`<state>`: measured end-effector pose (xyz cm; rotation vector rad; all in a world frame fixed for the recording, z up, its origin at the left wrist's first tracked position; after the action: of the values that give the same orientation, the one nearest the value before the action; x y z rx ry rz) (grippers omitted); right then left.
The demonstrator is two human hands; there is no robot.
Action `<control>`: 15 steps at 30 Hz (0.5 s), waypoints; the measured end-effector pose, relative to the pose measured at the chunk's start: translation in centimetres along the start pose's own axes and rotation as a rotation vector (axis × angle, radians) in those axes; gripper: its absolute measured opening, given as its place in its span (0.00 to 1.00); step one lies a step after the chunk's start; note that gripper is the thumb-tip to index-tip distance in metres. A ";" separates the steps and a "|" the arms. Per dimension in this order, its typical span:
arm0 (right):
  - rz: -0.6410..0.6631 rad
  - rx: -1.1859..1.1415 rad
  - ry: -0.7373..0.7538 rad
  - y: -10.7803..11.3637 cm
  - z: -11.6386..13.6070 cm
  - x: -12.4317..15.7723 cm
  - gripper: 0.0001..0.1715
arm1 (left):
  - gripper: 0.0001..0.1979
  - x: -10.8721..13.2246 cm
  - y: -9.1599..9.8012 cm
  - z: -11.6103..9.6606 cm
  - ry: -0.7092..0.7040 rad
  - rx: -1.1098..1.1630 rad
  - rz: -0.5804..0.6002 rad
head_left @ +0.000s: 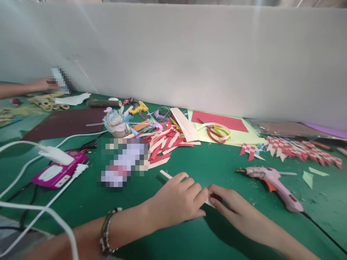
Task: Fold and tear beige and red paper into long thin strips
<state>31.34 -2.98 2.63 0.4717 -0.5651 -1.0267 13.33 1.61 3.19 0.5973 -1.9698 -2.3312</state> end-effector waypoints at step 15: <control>-0.081 0.603 0.176 -0.1 1.4 -0.5 0.11 | 0.12 -0.4 -1.2 -0.3 0.117 0.200 0.062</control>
<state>30.22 -2.75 3.53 1.1132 -0.6995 -0.8693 14.10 1.69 2.09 0.6562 -2.1489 -2.0300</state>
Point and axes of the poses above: each hand's wrist, its own x-axis away from the middle knuckle, its own y-axis out of the back of the hand, z = x × y, the point moved 1 cm from there along -x, towards the middle knuckle, and after that the axes turned 2 degrees about z, right-handed, at the moved point
